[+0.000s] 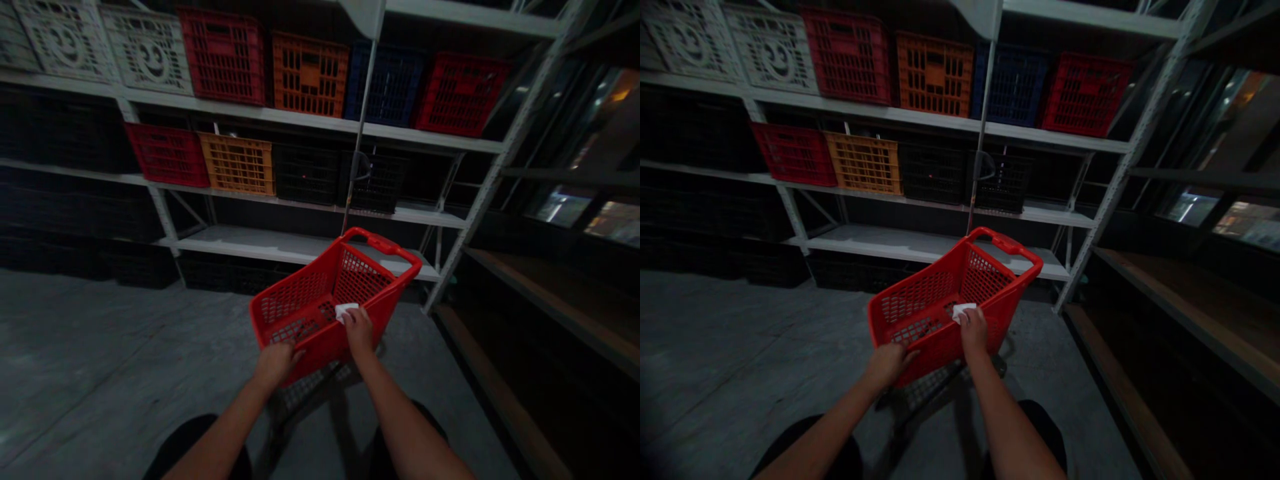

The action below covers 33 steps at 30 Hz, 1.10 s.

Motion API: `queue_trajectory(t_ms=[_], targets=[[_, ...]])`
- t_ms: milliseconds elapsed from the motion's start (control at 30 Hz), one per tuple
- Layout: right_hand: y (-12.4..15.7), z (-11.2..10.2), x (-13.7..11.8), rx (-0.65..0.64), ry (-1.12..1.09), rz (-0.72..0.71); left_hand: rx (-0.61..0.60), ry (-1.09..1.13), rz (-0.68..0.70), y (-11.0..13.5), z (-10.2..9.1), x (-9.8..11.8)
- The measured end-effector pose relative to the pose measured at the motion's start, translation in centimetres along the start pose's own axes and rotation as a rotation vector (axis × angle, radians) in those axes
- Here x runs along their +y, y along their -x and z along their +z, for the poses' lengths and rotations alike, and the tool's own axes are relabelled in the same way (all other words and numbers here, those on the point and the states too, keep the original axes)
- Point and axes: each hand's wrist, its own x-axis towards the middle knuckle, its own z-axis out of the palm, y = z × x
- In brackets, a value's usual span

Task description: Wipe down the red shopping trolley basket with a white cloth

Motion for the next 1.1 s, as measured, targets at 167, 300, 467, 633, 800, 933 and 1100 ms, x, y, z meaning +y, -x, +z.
queue_trajectory(t_ms=[167,300,467,633,800,933,1100], targets=[[3.3,2.3,-2.6,-0.074,-0.098,-0.089,0.009,0.01,-0.013,0.1,0.0,0.1],[5.3,3.6,-3.8,-0.213,-0.094,-0.231,0.035,-0.005,0.014,0.1,0.3,-0.2],[0.8,0.3,0.2,-0.111,0.047,-0.176,0.037,-0.015,0.044,0.2,0.6,-0.5],[-1.5,-1.4,1.5,0.038,0.066,-0.024,0.047,-0.012,0.05,0.3,0.6,-0.3],[4.7,3.3,-3.8,-0.153,-0.077,-0.078,0.025,0.009,0.04,0.2,0.5,-0.3],[6.5,4.8,-5.7,-0.259,-0.076,-0.141,0.018,-0.012,0.02,0.1,0.8,-1.0],[0.0,-0.3,-0.6,-0.174,0.147,-0.112,0.002,-0.047,0.033,0.0,0.8,-2.4]])
